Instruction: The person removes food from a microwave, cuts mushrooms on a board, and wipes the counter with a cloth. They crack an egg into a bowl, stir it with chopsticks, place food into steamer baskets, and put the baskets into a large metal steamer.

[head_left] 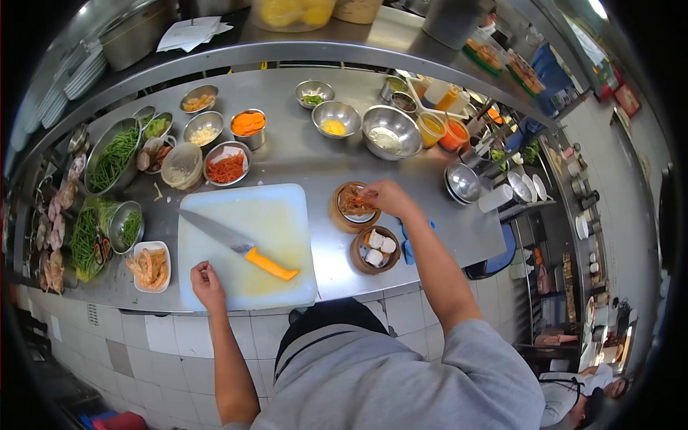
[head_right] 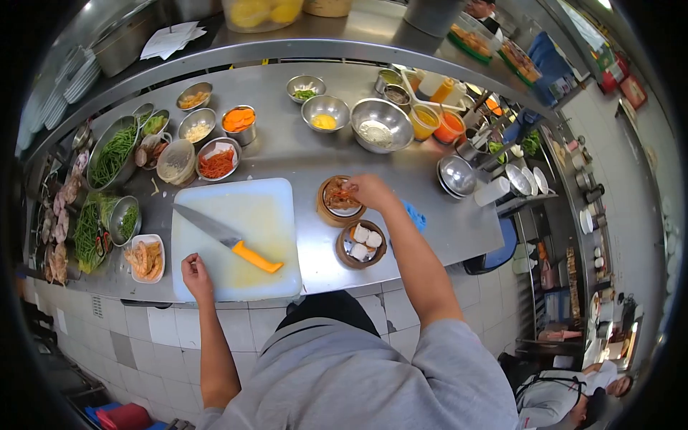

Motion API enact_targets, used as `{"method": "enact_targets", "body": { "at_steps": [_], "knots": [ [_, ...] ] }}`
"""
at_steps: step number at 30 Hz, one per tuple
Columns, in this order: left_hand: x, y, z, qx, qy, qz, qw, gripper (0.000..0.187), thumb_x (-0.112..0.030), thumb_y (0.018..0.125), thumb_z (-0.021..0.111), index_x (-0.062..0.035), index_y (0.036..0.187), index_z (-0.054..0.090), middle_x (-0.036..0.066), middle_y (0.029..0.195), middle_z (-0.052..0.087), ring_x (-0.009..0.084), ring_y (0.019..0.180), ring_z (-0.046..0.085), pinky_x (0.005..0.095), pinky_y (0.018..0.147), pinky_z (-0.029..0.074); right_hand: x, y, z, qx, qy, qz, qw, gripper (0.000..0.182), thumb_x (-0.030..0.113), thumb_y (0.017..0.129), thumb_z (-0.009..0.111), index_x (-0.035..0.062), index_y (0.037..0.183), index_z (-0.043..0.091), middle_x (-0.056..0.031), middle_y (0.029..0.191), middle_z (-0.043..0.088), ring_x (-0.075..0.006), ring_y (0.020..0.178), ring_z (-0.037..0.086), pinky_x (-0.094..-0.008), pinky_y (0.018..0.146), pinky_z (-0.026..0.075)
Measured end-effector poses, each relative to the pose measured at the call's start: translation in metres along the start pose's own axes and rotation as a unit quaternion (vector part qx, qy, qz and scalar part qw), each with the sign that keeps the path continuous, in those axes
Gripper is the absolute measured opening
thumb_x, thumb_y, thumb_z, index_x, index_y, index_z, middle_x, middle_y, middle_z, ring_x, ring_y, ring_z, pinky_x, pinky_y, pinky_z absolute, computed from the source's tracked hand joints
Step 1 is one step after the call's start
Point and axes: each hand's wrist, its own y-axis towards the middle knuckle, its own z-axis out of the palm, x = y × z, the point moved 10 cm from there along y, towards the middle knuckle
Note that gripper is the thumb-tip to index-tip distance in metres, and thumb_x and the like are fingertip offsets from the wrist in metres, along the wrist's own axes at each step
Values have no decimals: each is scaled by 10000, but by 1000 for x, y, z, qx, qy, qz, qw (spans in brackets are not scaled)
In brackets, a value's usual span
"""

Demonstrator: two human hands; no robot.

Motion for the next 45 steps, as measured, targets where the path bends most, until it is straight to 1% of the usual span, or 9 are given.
{"method": "enact_targets", "body": {
  "at_steps": [4, 6, 14, 19, 21, 27, 34, 42, 45],
  "knots": [
    [13, -2, 1, -3, -153, -139, 978, 171, -126, 1019, 618, -26, 1157, 633, 20, 1015, 620, 77, 721, 524, 242, 625, 474, -77, -51, -5, -15, -220, 0, 975, 374, 114, 851, 699, 59, 1220, 695, -135, 1072, 743, -266, 860, 746, -374, 744, 599],
    [-29, -9, 18, 19, -163, -126, 978, 197, -130, 1020, 613, -33, 1192, 626, 27, 1045, 628, 80, 747, 552, 244, 621, 486, -116, -115, 20, 141, 21, 279, 950, 522, 167, 868, 687, 95, 1377, 601, -111, 1091, 733, -233, 819, 745, -366, 669, 608],
    [-172, -102, 269, 400, -153, -126, 895, 472, -104, 986, 588, -38, 1446, 509, 97, 1144, 665, 131, 831, 638, 272, 681, 555, -105, -168, 64, 11, 221, 293, 930, 506, 183, 849, 683, 22, 1319, 586, -131, 917, 709, -198, 609, 700, -338, 453, 558],
    [-144, -108, 366, 445, -22, -248, 860, 657, -174, 962, 663, -125, 1550, 376, 87, 1267, 614, 179, 921, 628, 318, 623, 577, -125, -171, 48, 3, 138, 210, 968, 446, 109, 788, 588, -10, 1213, 650, -263, 1040, 705, -419, 988, 689, -470, 899, 539],
    [-162, -121, 380, 430, -48, -237, 870, 656, -154, 931, 674, -115, 1524, 396, 106, 1242, 633, 182, 887, 638, 319, 575, 574, -132, -187, 29, -27, 120, 151, 981, 436, 113, 810, 594, -3, 1227, 645, -249, 1072, 699, -383, 988, 696, -447, 879, 552],
    [-141, -156, 395, 330, -134, -294, 887, 765, -70, 898, 621, -202, 1575, 291, 95, 1382, 523, 224, 1068, 627, 358, 624, 590, -171, -221, 4, -2, 159, 110, 981, 520, 149, 849, 601, 41, 1357, 609, -236, 1244, 662, -379, 1162, 642, -428, 1019, 505],
    [-155, -232, 335, 264, -169, -299, 901, 680, -54, 954, 615, -166, 1545, 297, 80, 1159, 576, 134, 738, 602, 279, 479, 516, -191, -262, -53, -5, 165, 167, 972, 576, 200, 858, 603, 32, 1408, 569, -238, 1346, 616, -384, 1253, 593, -421, 1101, 460],
    [-143, -334, 252, 289, -98, -456, 836, 677, -322, 1008, 627, -223, 1550, 235, 153, 1162, 600, 270, 755, 680, 371, 549, 574, -231, -371, -55, -107, 162, 258, 946, 532, 144, 833, 617, 11, 1348, 605, -251, 1207, 672, -388, 1169, 633, -433, 1029, 504],
    [-137, -353, 239, 310, -87, -466, 824, 668, -374, 1017, 602, -246, 1555, 226, 162, 1219, 604, 301, 805, 705, 385, 576, 581, -235, -423, -59, -142, 229, 309, 912, 518, 112, 859, 593, 0, 1365, 584, -188, 1059, 710, -284, 837, 719, -371, 753, 595]
  ]
}}
